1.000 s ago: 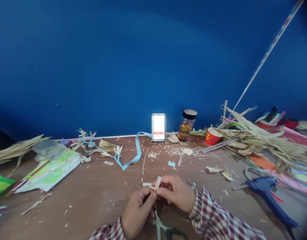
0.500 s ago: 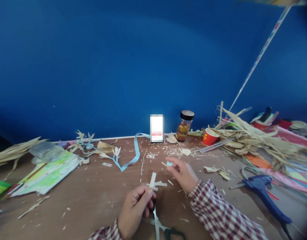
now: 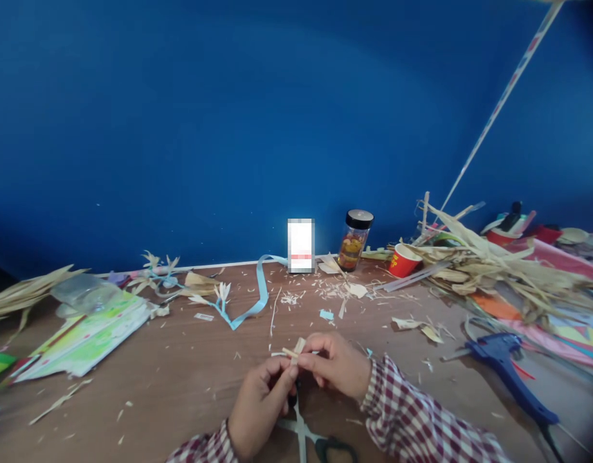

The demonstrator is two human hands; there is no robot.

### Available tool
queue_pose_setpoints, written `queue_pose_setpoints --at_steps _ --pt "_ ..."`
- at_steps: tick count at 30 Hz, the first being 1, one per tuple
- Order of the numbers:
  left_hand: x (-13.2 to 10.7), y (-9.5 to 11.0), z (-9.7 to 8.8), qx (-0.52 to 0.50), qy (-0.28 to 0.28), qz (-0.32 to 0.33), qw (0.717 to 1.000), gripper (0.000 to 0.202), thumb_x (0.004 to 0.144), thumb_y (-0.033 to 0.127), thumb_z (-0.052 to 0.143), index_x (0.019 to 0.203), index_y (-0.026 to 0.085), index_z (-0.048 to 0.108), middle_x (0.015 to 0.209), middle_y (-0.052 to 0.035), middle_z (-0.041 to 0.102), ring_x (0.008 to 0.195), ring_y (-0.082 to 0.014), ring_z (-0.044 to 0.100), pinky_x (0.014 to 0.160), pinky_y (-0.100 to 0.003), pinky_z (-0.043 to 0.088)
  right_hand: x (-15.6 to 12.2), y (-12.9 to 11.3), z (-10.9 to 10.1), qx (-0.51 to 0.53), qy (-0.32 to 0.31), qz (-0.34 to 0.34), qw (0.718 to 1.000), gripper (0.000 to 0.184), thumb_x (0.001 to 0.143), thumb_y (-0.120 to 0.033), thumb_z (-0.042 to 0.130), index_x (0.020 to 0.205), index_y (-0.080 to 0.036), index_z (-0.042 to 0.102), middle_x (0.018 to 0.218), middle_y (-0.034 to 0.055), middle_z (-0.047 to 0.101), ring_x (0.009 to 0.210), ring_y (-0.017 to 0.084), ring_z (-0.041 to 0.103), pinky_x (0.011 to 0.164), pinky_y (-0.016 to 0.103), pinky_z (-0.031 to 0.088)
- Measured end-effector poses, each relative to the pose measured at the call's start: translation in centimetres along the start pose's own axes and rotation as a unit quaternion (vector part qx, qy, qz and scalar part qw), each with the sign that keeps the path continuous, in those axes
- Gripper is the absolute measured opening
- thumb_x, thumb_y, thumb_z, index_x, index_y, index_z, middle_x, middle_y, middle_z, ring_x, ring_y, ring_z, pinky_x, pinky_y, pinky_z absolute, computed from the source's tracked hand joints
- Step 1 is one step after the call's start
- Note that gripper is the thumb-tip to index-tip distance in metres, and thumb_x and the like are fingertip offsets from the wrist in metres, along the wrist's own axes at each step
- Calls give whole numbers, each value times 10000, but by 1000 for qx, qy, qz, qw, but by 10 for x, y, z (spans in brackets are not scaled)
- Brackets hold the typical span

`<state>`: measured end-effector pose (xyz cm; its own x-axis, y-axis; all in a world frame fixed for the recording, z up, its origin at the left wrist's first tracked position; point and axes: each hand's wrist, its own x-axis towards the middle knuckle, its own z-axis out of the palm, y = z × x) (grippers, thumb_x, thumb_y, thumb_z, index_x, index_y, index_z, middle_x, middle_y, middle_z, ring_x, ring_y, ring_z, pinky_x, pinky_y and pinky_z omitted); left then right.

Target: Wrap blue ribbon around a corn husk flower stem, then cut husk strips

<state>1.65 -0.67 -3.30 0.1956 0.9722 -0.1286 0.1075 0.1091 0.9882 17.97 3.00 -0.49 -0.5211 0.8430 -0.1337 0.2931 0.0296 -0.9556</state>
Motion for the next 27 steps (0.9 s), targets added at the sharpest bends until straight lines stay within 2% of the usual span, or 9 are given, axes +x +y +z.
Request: queue_pose_setpoints --at_steps 5,9,12,17,21,24,25,27 --pt "1 -1 0 -18 -2 -6 1000 311 763 444 523 753 143 602 570 29 520 375 -47 417 387 -164 289 0 2 0 -2 4 5 1000 319 813 -423 493 785 -133 626 479 -55 445 389 46 373 385 151 273" --pt "0 -1 -2 -23 7 -16 1000 310 750 437 538 659 143 578 517 37 499 360 -47 407 379 -165 272 0 2 5 13 0 3 1000 292 786 -394 536 899 -144 638 674 -6 548 443 46 429 413 156 322" --pt "0 -1 -2 -30 8 -23 999 313 743 425 542 610 142 564 479 40 484 340 -43 382 366 -165 248 0 0 9 -1 14 -10 1000 257 789 -362 534 860 -152 663 786 13 567 452 35 440 420 158 330" --pt "-1 1 -2 -53 19 -42 997 284 731 405 554 624 144 582 443 50 458 331 -38 341 358 -161 220 0 -9 9 -49 60 -5 997 235 799 -318 520 816 -151 684 780 18 559 446 45 449 421 177 348" --pt "-4 3 -3 -46 16 -31 998 281 745 390 550 635 138 608 450 41 468 350 -39 352 372 -160 235 4 -7 1 -128 105 -28 986 220 807 -293 514 831 -169 695 728 16 555 541 91 503 519 215 401" --pt "-6 5 -4 -41 9 -9 999 285 752 399 553 688 137 643 488 19 504 393 -59 403 391 -169 286 8 3 -12 -205 184 -62 959 215 818 -241 488 822 -180 694 734 28 566 705 138 528 658 259 414" --pt "-7 5 -5 -43 11 -2 999 289 755 405 550 717 138 654 504 13 515 408 -65 415 398 -173 303 10 6 -16 -207 200 -59 956 213 818 -234 483 854 -179 686 744 31 568 717 142 524 668 267 415" --pt "-6 5 -6 -54 30 7 998 300 762 414 542 757 139 662 525 10 522 418 -65 420 402 -173 311 11 10 -25 -141 187 -30 972 247 815 -252 486 1000 -176 632 743 21 558 637 118 508 597 250 424"
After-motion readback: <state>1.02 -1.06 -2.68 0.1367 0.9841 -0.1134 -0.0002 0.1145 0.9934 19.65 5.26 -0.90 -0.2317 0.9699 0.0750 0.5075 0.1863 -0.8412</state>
